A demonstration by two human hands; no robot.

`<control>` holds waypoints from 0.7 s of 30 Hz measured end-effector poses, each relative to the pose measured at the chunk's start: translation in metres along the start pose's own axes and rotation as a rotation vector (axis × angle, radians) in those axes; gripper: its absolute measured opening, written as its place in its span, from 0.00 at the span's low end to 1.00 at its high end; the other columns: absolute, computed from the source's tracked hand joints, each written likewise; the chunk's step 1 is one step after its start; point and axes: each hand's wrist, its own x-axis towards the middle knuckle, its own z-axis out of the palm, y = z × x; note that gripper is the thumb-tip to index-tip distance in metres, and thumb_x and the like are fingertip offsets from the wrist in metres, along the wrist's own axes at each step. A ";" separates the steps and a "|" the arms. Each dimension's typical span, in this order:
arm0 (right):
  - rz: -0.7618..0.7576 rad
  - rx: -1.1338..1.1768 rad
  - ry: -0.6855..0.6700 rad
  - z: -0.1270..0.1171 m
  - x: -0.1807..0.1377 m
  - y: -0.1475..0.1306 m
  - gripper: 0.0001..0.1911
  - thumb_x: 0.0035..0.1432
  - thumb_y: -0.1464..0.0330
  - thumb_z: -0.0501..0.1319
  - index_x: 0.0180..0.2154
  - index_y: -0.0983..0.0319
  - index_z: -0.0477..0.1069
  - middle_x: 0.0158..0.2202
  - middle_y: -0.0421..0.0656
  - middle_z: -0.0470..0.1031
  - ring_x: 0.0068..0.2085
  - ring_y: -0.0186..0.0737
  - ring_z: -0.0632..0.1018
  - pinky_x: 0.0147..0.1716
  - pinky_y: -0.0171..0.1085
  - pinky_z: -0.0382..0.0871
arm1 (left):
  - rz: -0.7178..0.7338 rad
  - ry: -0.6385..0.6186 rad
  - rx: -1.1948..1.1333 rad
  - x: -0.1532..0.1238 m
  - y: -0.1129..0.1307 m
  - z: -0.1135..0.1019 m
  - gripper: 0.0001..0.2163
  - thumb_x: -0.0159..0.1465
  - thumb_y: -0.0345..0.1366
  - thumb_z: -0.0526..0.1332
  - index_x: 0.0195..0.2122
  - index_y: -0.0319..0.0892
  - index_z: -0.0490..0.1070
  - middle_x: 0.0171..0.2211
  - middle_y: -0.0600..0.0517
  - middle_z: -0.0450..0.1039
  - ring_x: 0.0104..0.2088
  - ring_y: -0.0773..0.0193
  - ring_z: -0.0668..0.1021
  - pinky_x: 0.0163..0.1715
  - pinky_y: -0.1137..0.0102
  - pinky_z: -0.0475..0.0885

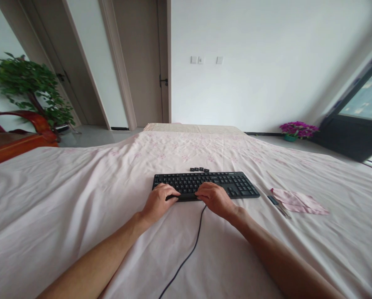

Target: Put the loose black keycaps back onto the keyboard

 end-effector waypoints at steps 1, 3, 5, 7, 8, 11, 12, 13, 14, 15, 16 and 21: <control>-0.003 0.003 0.004 0.000 0.000 0.000 0.09 0.60 0.71 0.58 0.36 0.58 0.77 0.35 0.42 0.75 0.38 0.37 0.75 0.40 0.34 0.68 | 0.004 -0.001 0.001 0.000 0.000 0.000 0.07 0.56 0.30 0.65 0.35 0.47 0.77 0.35 0.53 0.77 0.38 0.62 0.74 0.41 0.66 0.67; -0.009 0.008 0.008 0.000 0.000 -0.001 0.09 0.60 0.71 0.58 0.36 0.57 0.77 0.35 0.42 0.75 0.38 0.36 0.75 0.40 0.34 0.68 | 0.014 0.001 0.001 0.000 -0.001 0.000 0.07 0.57 0.30 0.65 0.36 0.47 0.77 0.35 0.53 0.77 0.38 0.63 0.74 0.41 0.66 0.67; -0.006 0.017 0.020 -0.001 0.000 -0.002 0.10 0.60 0.72 0.57 0.35 0.57 0.77 0.35 0.42 0.75 0.38 0.36 0.75 0.40 0.34 0.68 | 0.026 0.002 -0.003 -0.001 -0.001 0.000 0.07 0.57 0.29 0.64 0.36 0.47 0.77 0.35 0.53 0.77 0.38 0.63 0.74 0.42 0.66 0.67; -0.002 0.031 0.032 -0.001 -0.001 -0.003 0.11 0.60 0.72 0.56 0.36 0.58 0.77 0.35 0.43 0.75 0.38 0.36 0.75 0.39 0.34 0.69 | 0.041 -0.003 -0.010 -0.002 -0.001 0.000 0.07 0.58 0.29 0.63 0.36 0.47 0.77 0.35 0.53 0.77 0.38 0.64 0.74 0.42 0.66 0.67; -0.002 0.038 0.036 -0.001 -0.001 -0.004 0.11 0.60 0.73 0.56 0.36 0.58 0.77 0.35 0.43 0.75 0.38 0.36 0.75 0.39 0.34 0.69 | 0.047 -0.005 -0.015 -0.002 -0.001 -0.001 0.07 0.59 0.29 0.63 0.36 0.47 0.77 0.35 0.53 0.77 0.38 0.64 0.74 0.42 0.67 0.67; -0.002 0.049 0.037 0.001 -0.001 -0.006 0.12 0.60 0.74 0.56 0.36 0.58 0.77 0.35 0.43 0.75 0.37 0.36 0.75 0.39 0.34 0.69 | 0.056 -0.002 -0.024 -0.003 -0.003 -0.002 0.07 0.60 0.29 0.61 0.36 0.47 0.77 0.35 0.53 0.77 0.38 0.64 0.75 0.42 0.67 0.68; 0.001 0.048 0.038 0.002 -0.001 -0.006 0.12 0.60 0.74 0.56 0.36 0.58 0.77 0.35 0.43 0.75 0.37 0.36 0.75 0.38 0.34 0.68 | 0.058 0.002 -0.023 -0.003 -0.004 -0.002 0.07 0.60 0.29 0.61 0.36 0.46 0.77 0.35 0.52 0.77 0.38 0.64 0.75 0.42 0.67 0.68; 0.008 0.046 0.040 0.003 -0.001 -0.006 0.12 0.60 0.74 0.56 0.36 0.58 0.77 0.35 0.42 0.75 0.37 0.35 0.75 0.38 0.33 0.68 | 0.060 0.006 -0.020 -0.003 -0.004 -0.002 0.07 0.60 0.30 0.61 0.36 0.46 0.77 0.35 0.52 0.77 0.38 0.64 0.75 0.41 0.67 0.68; 0.015 0.044 0.041 0.004 -0.001 -0.006 0.12 0.60 0.74 0.56 0.36 0.58 0.77 0.35 0.42 0.75 0.37 0.35 0.75 0.38 0.33 0.68 | 0.064 0.007 -0.016 -0.002 -0.005 -0.001 0.06 0.60 0.30 0.61 0.36 0.46 0.77 0.35 0.52 0.77 0.38 0.64 0.75 0.41 0.67 0.68; 0.021 0.043 0.043 0.004 -0.002 -0.006 0.12 0.60 0.74 0.56 0.35 0.58 0.77 0.35 0.42 0.75 0.37 0.35 0.75 0.38 0.33 0.68 | 0.070 0.008 -0.010 -0.002 -0.005 -0.001 0.06 0.60 0.30 0.61 0.36 0.46 0.77 0.35 0.52 0.77 0.37 0.64 0.75 0.41 0.67 0.68; 0.024 0.043 0.047 0.005 -0.002 -0.005 0.12 0.59 0.74 0.56 0.35 0.58 0.77 0.35 0.42 0.75 0.37 0.35 0.75 0.38 0.33 0.68 | 0.077 0.008 -0.004 -0.003 -0.005 -0.001 0.06 0.60 0.31 0.61 0.36 0.46 0.77 0.35 0.52 0.77 0.37 0.64 0.74 0.41 0.67 0.68; 0.010 0.049 0.028 0.001 -0.002 -0.003 0.11 0.59 0.73 0.57 0.35 0.58 0.78 0.35 0.43 0.75 0.37 0.35 0.75 0.38 0.33 0.68 | 0.104 -0.005 0.032 -0.003 -0.003 -0.001 0.06 0.61 0.32 0.61 0.37 0.47 0.77 0.35 0.52 0.77 0.37 0.63 0.74 0.41 0.66 0.67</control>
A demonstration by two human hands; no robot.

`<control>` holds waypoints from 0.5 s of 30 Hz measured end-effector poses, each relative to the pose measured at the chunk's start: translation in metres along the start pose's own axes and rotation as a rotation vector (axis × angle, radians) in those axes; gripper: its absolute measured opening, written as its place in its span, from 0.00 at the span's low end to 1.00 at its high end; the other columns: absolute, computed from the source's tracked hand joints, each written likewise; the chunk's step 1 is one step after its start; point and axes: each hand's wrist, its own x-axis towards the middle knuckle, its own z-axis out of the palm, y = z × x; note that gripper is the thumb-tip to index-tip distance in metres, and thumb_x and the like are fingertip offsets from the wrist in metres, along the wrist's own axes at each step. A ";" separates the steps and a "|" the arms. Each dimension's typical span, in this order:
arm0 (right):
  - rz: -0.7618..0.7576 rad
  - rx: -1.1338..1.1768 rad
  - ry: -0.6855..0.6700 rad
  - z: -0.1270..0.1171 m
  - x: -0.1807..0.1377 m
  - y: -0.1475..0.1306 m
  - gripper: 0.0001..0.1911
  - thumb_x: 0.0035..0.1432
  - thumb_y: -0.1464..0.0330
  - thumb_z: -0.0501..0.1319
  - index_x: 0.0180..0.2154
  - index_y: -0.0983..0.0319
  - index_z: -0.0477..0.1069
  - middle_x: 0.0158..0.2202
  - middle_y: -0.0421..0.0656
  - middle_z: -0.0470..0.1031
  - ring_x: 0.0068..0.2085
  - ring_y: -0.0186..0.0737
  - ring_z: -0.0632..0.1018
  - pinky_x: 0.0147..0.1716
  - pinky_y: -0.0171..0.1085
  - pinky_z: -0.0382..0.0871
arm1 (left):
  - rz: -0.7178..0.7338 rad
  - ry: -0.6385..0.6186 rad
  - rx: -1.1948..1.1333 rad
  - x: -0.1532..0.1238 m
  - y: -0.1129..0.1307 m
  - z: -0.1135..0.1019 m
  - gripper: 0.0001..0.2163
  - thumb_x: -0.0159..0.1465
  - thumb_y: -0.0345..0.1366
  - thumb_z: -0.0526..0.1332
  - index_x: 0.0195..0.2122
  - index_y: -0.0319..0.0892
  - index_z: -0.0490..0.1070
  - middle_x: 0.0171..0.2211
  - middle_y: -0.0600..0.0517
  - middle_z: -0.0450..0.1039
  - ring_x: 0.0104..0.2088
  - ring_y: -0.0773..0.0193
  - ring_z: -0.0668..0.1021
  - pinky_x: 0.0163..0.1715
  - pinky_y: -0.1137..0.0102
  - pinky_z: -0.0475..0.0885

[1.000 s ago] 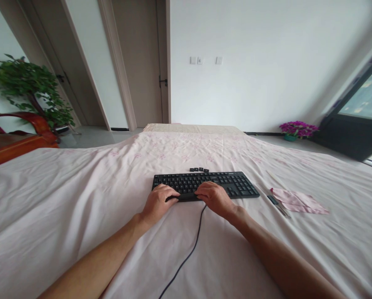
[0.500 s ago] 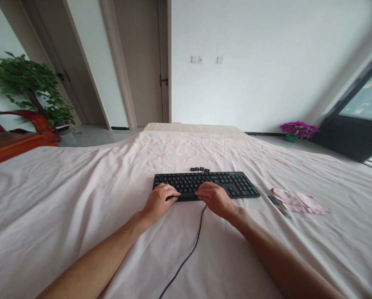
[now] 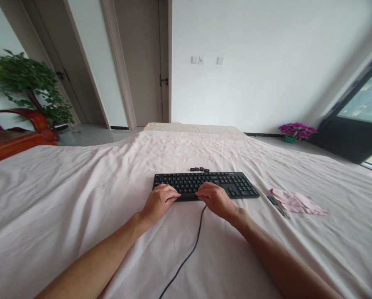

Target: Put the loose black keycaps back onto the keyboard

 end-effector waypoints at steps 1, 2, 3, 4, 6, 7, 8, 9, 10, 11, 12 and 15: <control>-0.004 -0.001 -0.007 -0.001 0.000 0.000 0.11 0.59 0.73 0.57 0.35 0.58 0.78 0.35 0.42 0.75 0.37 0.35 0.75 0.38 0.33 0.68 | 0.005 -0.002 0.004 0.000 0.000 0.000 0.06 0.61 0.32 0.61 0.37 0.47 0.77 0.35 0.52 0.77 0.37 0.63 0.74 0.41 0.66 0.67; -0.007 -0.002 -0.010 -0.001 0.000 0.000 0.11 0.59 0.73 0.57 0.35 0.58 0.78 0.35 0.42 0.75 0.37 0.35 0.75 0.39 0.33 0.68 | 0.009 -0.003 0.008 0.000 0.001 0.000 0.06 0.61 0.33 0.61 0.37 0.47 0.77 0.34 0.52 0.77 0.37 0.63 0.74 0.41 0.66 0.67; -0.006 -0.002 -0.010 -0.001 0.000 0.000 0.11 0.59 0.73 0.57 0.35 0.58 0.78 0.35 0.42 0.75 0.37 0.35 0.75 0.39 0.33 0.68 | 0.013 -0.003 0.011 0.000 0.001 0.000 0.06 0.61 0.33 0.61 0.37 0.47 0.77 0.34 0.52 0.77 0.37 0.63 0.74 0.40 0.66 0.67; -0.004 -0.003 -0.007 -0.001 0.000 0.000 0.11 0.59 0.73 0.57 0.35 0.58 0.78 0.35 0.42 0.75 0.38 0.35 0.75 0.39 0.33 0.68 | 0.016 -0.002 0.013 0.000 0.000 0.000 0.06 0.61 0.34 0.61 0.36 0.47 0.77 0.33 0.52 0.77 0.37 0.64 0.74 0.40 0.66 0.67; 0.004 -0.003 0.007 0.001 0.000 0.001 0.11 0.59 0.73 0.57 0.35 0.58 0.78 0.35 0.42 0.75 0.38 0.36 0.75 0.39 0.33 0.68 | 0.018 0.003 0.016 0.000 0.000 0.001 0.06 0.61 0.34 0.61 0.36 0.47 0.77 0.33 0.52 0.77 0.36 0.64 0.74 0.40 0.66 0.67; 0.007 -0.002 0.014 0.001 0.000 0.001 0.11 0.59 0.73 0.57 0.36 0.58 0.78 0.35 0.42 0.75 0.38 0.36 0.75 0.39 0.34 0.68 | 0.018 0.005 0.016 0.000 0.000 0.001 0.06 0.61 0.34 0.61 0.36 0.47 0.77 0.33 0.52 0.77 0.36 0.64 0.74 0.40 0.66 0.67; 0.008 -0.001 0.017 0.002 0.000 0.001 0.11 0.59 0.73 0.57 0.36 0.58 0.78 0.35 0.42 0.75 0.38 0.36 0.75 0.39 0.34 0.69 | 0.017 0.006 0.015 -0.001 0.000 0.001 0.06 0.61 0.33 0.61 0.36 0.47 0.77 0.33 0.52 0.77 0.36 0.64 0.74 0.40 0.67 0.67; 0.006 0.000 0.017 0.002 0.000 0.001 0.11 0.59 0.73 0.57 0.35 0.58 0.78 0.35 0.43 0.75 0.38 0.36 0.75 0.39 0.34 0.69 | 0.017 0.006 0.013 -0.001 0.000 0.002 0.06 0.61 0.33 0.61 0.36 0.47 0.77 0.33 0.52 0.77 0.36 0.64 0.74 0.40 0.67 0.67; 0.003 0.002 0.012 0.001 0.000 0.001 0.10 0.59 0.73 0.57 0.35 0.58 0.78 0.35 0.43 0.75 0.38 0.36 0.75 0.39 0.34 0.69 | 0.016 0.005 0.012 -0.001 0.000 0.002 0.06 0.61 0.33 0.61 0.36 0.47 0.77 0.34 0.52 0.76 0.36 0.64 0.74 0.40 0.67 0.67; 0.001 0.004 0.004 0.001 0.000 0.001 0.10 0.59 0.73 0.58 0.35 0.58 0.78 0.34 0.43 0.75 0.37 0.36 0.75 0.38 0.33 0.69 | 0.015 0.005 0.010 -0.001 0.000 0.002 0.06 0.61 0.32 0.61 0.36 0.47 0.77 0.34 0.52 0.76 0.36 0.64 0.74 0.40 0.67 0.67; 0.000 0.006 -0.005 0.001 0.000 0.001 0.10 0.59 0.72 0.58 0.35 0.58 0.78 0.34 0.43 0.75 0.37 0.36 0.75 0.38 0.33 0.69 | 0.015 0.004 0.009 -0.001 0.000 0.002 0.06 0.61 0.32 0.61 0.36 0.47 0.77 0.34 0.52 0.76 0.37 0.64 0.74 0.40 0.67 0.67; 0.002 0.015 -0.018 0.000 0.000 -0.001 0.09 0.58 0.73 0.58 0.35 0.58 0.78 0.34 0.42 0.74 0.37 0.35 0.75 0.38 0.33 0.68 | 0.013 0.008 0.005 -0.001 -0.001 0.001 0.06 0.61 0.32 0.61 0.37 0.47 0.77 0.34 0.52 0.76 0.37 0.64 0.74 0.40 0.67 0.67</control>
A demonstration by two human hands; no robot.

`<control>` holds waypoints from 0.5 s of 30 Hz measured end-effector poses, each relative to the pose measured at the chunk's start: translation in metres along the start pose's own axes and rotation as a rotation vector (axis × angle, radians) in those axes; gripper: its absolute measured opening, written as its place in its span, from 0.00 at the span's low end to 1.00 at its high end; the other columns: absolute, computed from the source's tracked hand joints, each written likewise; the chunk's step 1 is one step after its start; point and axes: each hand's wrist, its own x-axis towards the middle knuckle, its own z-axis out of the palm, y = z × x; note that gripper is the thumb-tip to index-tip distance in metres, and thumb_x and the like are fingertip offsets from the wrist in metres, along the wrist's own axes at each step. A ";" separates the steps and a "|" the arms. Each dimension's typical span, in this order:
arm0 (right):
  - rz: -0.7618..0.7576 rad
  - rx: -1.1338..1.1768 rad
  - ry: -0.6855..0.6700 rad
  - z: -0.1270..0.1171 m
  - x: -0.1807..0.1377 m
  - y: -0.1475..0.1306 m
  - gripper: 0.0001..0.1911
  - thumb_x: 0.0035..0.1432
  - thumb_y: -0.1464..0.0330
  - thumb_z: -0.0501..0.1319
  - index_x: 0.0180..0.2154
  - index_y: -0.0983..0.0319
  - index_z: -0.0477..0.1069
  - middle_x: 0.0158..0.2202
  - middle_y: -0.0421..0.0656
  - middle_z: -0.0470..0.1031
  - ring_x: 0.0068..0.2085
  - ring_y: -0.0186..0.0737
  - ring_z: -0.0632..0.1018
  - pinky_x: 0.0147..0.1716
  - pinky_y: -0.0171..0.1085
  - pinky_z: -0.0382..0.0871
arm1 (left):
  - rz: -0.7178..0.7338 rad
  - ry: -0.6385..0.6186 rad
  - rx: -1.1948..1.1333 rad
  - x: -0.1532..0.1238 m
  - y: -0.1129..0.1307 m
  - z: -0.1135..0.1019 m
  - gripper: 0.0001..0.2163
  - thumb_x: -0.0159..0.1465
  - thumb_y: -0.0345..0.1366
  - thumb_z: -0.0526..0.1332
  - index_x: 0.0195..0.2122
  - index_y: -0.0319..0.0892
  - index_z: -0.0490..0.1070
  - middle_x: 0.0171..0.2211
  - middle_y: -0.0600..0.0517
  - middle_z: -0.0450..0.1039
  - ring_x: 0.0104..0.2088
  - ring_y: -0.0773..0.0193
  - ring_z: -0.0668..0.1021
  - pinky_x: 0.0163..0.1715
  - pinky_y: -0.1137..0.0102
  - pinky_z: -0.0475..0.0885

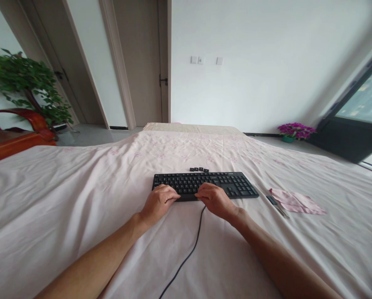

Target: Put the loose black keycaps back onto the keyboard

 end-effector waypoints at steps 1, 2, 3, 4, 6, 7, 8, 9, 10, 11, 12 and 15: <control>0.004 0.001 0.001 0.000 0.000 0.000 0.10 0.58 0.73 0.58 0.35 0.59 0.78 0.34 0.42 0.74 0.37 0.35 0.75 0.38 0.32 0.68 | -0.002 0.001 -0.002 0.000 -0.001 0.000 0.06 0.62 0.33 0.60 0.37 0.47 0.77 0.34 0.52 0.76 0.37 0.64 0.74 0.40 0.67 0.67; 0.009 0.000 0.002 0.001 0.000 -0.001 0.10 0.58 0.74 0.58 0.35 0.59 0.78 0.34 0.42 0.74 0.37 0.35 0.75 0.38 0.32 0.68 | -0.003 0.002 -0.004 0.000 -0.001 0.000 0.06 0.62 0.33 0.60 0.37 0.47 0.77 0.34 0.52 0.76 0.37 0.64 0.74 0.40 0.67 0.67; 0.015 -0.003 0.005 0.001 0.000 -0.001 0.10 0.58 0.74 0.58 0.35 0.59 0.78 0.34 0.42 0.74 0.37 0.35 0.75 0.38 0.32 0.68 | -0.003 0.001 -0.005 0.001 -0.002 0.000 0.06 0.62 0.33 0.61 0.37 0.47 0.77 0.35 0.52 0.76 0.36 0.64 0.74 0.40 0.67 0.67; 0.021 -0.009 0.009 0.002 0.000 -0.001 0.10 0.59 0.74 0.57 0.34 0.58 0.78 0.35 0.42 0.74 0.37 0.35 0.75 0.38 0.32 0.68 | -0.002 -0.001 -0.004 0.001 -0.002 0.000 0.06 0.61 0.33 0.61 0.37 0.46 0.77 0.34 0.52 0.76 0.36 0.64 0.74 0.40 0.67 0.67; 0.033 -0.018 0.018 0.003 0.001 0.000 0.10 0.58 0.74 0.57 0.35 0.58 0.77 0.35 0.42 0.75 0.38 0.36 0.75 0.39 0.33 0.69 | 0.003 -0.009 0.005 0.000 -0.002 0.000 0.06 0.61 0.33 0.61 0.37 0.47 0.77 0.34 0.52 0.76 0.36 0.64 0.74 0.39 0.67 0.67; 0.037 -0.021 0.024 0.003 0.001 0.000 0.10 0.58 0.74 0.58 0.35 0.58 0.77 0.35 0.42 0.75 0.38 0.36 0.75 0.39 0.33 0.69 | 0.006 -0.013 0.013 0.000 -0.002 0.000 0.06 0.61 0.33 0.61 0.37 0.47 0.77 0.34 0.52 0.76 0.36 0.64 0.74 0.39 0.67 0.67; 0.040 -0.022 0.030 0.003 0.001 0.001 0.10 0.58 0.74 0.58 0.35 0.58 0.77 0.36 0.42 0.75 0.38 0.36 0.75 0.39 0.34 0.69 | 0.008 -0.013 0.022 0.000 -0.001 0.000 0.06 0.61 0.33 0.61 0.37 0.47 0.77 0.34 0.52 0.76 0.37 0.63 0.74 0.40 0.67 0.68; 0.042 -0.023 0.033 0.003 0.001 0.001 0.10 0.58 0.74 0.58 0.36 0.58 0.77 0.36 0.42 0.75 0.38 0.36 0.75 0.39 0.34 0.69 | 0.011 -0.012 0.030 0.000 -0.001 0.000 0.06 0.61 0.33 0.61 0.37 0.47 0.77 0.34 0.52 0.76 0.37 0.63 0.74 0.40 0.66 0.68; 0.042 -0.025 0.034 0.003 0.001 0.002 0.10 0.58 0.73 0.58 0.36 0.58 0.77 0.36 0.42 0.75 0.38 0.36 0.75 0.39 0.34 0.69 | 0.013 -0.011 0.036 0.000 0.000 0.000 0.06 0.60 0.33 0.62 0.37 0.46 0.77 0.34 0.52 0.76 0.37 0.63 0.74 0.40 0.66 0.68; 0.041 -0.028 0.035 0.003 0.001 0.002 0.10 0.58 0.73 0.58 0.36 0.58 0.77 0.36 0.43 0.75 0.38 0.36 0.75 0.39 0.34 0.69 | 0.014 -0.008 0.039 0.000 0.000 0.000 0.06 0.60 0.33 0.62 0.37 0.46 0.77 0.34 0.52 0.76 0.37 0.63 0.74 0.40 0.66 0.68; 0.039 -0.031 0.037 0.003 0.001 0.002 0.10 0.59 0.73 0.57 0.36 0.58 0.77 0.36 0.43 0.75 0.38 0.36 0.75 0.39 0.34 0.69 | 0.013 -0.004 0.041 0.000 0.000 0.000 0.06 0.60 0.33 0.62 0.37 0.46 0.77 0.34 0.52 0.76 0.36 0.63 0.74 0.40 0.66 0.68; 0.030 -0.044 0.029 0.001 0.000 0.000 0.10 0.59 0.73 0.57 0.36 0.58 0.77 0.35 0.43 0.75 0.38 0.36 0.75 0.39 0.34 0.69 | 0.007 0.000 0.039 0.000 0.000 0.000 0.05 0.60 0.33 0.62 0.36 0.46 0.77 0.34 0.52 0.77 0.37 0.63 0.74 0.40 0.66 0.68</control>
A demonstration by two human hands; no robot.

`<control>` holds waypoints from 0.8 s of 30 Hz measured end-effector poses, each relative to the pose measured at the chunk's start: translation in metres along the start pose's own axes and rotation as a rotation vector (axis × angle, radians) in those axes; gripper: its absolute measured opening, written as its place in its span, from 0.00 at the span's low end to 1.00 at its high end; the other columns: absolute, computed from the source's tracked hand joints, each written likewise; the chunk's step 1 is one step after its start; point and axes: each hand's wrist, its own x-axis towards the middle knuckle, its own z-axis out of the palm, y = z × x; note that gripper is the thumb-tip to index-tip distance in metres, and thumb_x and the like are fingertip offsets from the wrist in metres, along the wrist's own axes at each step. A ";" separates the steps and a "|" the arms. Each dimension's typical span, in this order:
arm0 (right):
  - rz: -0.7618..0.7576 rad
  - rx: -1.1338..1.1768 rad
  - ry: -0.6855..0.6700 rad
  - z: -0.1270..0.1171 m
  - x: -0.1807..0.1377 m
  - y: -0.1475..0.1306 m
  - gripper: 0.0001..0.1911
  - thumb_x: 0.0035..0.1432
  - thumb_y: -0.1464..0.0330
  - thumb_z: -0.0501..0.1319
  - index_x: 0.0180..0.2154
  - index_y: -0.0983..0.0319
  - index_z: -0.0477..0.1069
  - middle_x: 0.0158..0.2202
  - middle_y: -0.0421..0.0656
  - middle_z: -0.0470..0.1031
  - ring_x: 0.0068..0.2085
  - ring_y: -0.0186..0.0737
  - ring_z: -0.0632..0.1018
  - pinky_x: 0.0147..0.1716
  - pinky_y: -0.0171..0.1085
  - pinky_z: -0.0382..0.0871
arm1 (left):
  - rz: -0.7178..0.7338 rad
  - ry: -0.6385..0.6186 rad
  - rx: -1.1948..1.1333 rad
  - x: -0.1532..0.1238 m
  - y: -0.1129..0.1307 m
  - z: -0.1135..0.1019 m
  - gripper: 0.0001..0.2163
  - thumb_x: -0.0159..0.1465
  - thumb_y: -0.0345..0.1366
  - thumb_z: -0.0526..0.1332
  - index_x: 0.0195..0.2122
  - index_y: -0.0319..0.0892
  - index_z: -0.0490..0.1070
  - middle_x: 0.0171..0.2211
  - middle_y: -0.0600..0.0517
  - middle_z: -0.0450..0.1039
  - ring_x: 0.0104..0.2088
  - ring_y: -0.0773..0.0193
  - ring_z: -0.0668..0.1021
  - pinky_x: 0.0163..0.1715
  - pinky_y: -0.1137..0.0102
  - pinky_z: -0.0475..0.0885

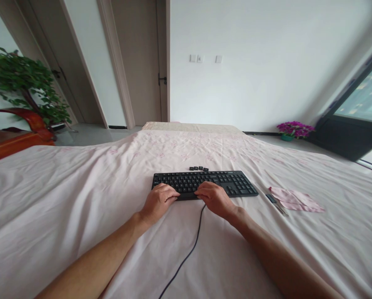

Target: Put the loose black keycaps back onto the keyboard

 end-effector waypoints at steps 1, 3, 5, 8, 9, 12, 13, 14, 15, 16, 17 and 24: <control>-0.004 -0.004 -0.006 -0.001 0.000 -0.001 0.10 0.59 0.74 0.57 0.36 0.58 0.77 0.35 0.43 0.75 0.38 0.36 0.75 0.40 0.34 0.69 | 0.000 0.002 0.000 0.000 0.000 0.000 0.05 0.60 0.32 0.62 0.36 0.46 0.76 0.34 0.52 0.77 0.37 0.63 0.74 0.40 0.66 0.68; -0.013 -0.011 -0.015 -0.002 0.000 -0.003 0.10 0.59 0.74 0.57 0.36 0.58 0.77 0.35 0.42 0.75 0.38 0.36 0.75 0.40 0.34 0.69 | 0.005 0.005 0.001 0.000 -0.001 0.000 0.05 0.60 0.32 0.62 0.36 0.46 0.76 0.34 0.52 0.77 0.37 0.63 0.74 0.41 0.66 0.68; -0.016 -0.016 -0.010 -0.002 0.001 -0.004 0.10 0.59 0.74 0.57 0.36 0.58 0.77 0.36 0.43 0.75 0.39 0.37 0.75 0.40 0.34 0.68 | 0.010 0.012 0.000 -0.001 -0.002 0.000 0.05 0.60 0.32 0.62 0.36 0.46 0.76 0.34 0.52 0.76 0.37 0.63 0.74 0.41 0.66 0.68; -0.007 -0.014 0.000 0.000 0.002 -0.003 0.10 0.58 0.74 0.58 0.36 0.58 0.77 0.36 0.43 0.75 0.39 0.37 0.75 0.41 0.34 0.68 | 0.005 0.022 -0.004 0.000 -0.003 0.001 0.05 0.60 0.32 0.62 0.36 0.45 0.76 0.34 0.52 0.76 0.37 0.63 0.74 0.41 0.66 0.68; -0.003 -0.011 -0.001 0.001 0.002 -0.002 0.10 0.58 0.74 0.58 0.36 0.58 0.77 0.36 0.42 0.75 0.38 0.37 0.75 0.40 0.34 0.69 | 0.002 0.023 -0.004 0.000 -0.003 0.001 0.05 0.60 0.32 0.61 0.36 0.45 0.76 0.34 0.52 0.77 0.37 0.63 0.74 0.41 0.66 0.68; 0.004 0.003 0.002 0.001 0.002 0.001 0.10 0.58 0.74 0.58 0.36 0.58 0.77 0.36 0.43 0.75 0.38 0.37 0.75 0.40 0.34 0.69 | 0.005 0.020 -0.004 0.001 -0.002 0.002 0.05 0.60 0.32 0.61 0.36 0.45 0.76 0.34 0.52 0.77 0.37 0.63 0.74 0.41 0.66 0.68; 0.004 0.008 0.001 0.001 0.002 0.001 0.10 0.58 0.74 0.58 0.36 0.58 0.77 0.36 0.43 0.75 0.38 0.37 0.75 0.40 0.34 0.69 | 0.008 0.020 -0.003 0.001 -0.002 0.002 0.05 0.60 0.32 0.62 0.36 0.45 0.76 0.34 0.52 0.77 0.37 0.63 0.74 0.41 0.66 0.68; 0.004 0.013 0.000 0.000 0.002 0.001 0.10 0.58 0.74 0.58 0.36 0.58 0.77 0.36 0.43 0.75 0.38 0.37 0.75 0.40 0.34 0.69 | 0.010 0.020 -0.003 0.002 -0.002 0.002 0.05 0.60 0.32 0.62 0.36 0.45 0.76 0.34 0.52 0.77 0.37 0.63 0.74 0.41 0.66 0.68; 0.003 0.017 -0.006 0.000 0.002 0.001 0.10 0.58 0.74 0.58 0.36 0.58 0.77 0.36 0.43 0.75 0.38 0.36 0.75 0.39 0.34 0.69 | 0.011 0.019 -0.002 0.002 -0.002 0.002 0.05 0.60 0.32 0.62 0.36 0.45 0.76 0.34 0.52 0.77 0.37 0.63 0.74 0.41 0.66 0.68; 0.001 0.020 -0.011 -0.001 0.002 0.001 0.10 0.58 0.74 0.58 0.36 0.58 0.77 0.36 0.43 0.75 0.38 0.36 0.75 0.39 0.34 0.69 | 0.010 0.017 -0.002 0.002 -0.002 0.002 0.05 0.60 0.32 0.62 0.36 0.45 0.76 0.34 0.52 0.77 0.37 0.63 0.74 0.41 0.66 0.68; -0.001 0.023 -0.016 -0.001 0.001 0.000 0.10 0.58 0.74 0.58 0.36 0.59 0.77 0.36 0.43 0.75 0.38 0.36 0.75 0.39 0.34 0.69 | 0.009 0.014 -0.002 0.001 -0.002 0.001 0.05 0.60 0.32 0.62 0.36 0.45 0.76 0.34 0.52 0.77 0.37 0.63 0.74 0.41 0.66 0.68; 0.003 0.027 -0.005 0.000 0.002 -0.001 0.10 0.58 0.74 0.57 0.35 0.59 0.77 0.36 0.43 0.75 0.38 0.36 0.76 0.39 0.33 0.70 | 0.020 -0.001 -0.014 0.001 -0.005 0.000 0.05 0.60 0.32 0.62 0.36 0.45 0.76 0.35 0.52 0.77 0.37 0.63 0.74 0.40 0.66 0.68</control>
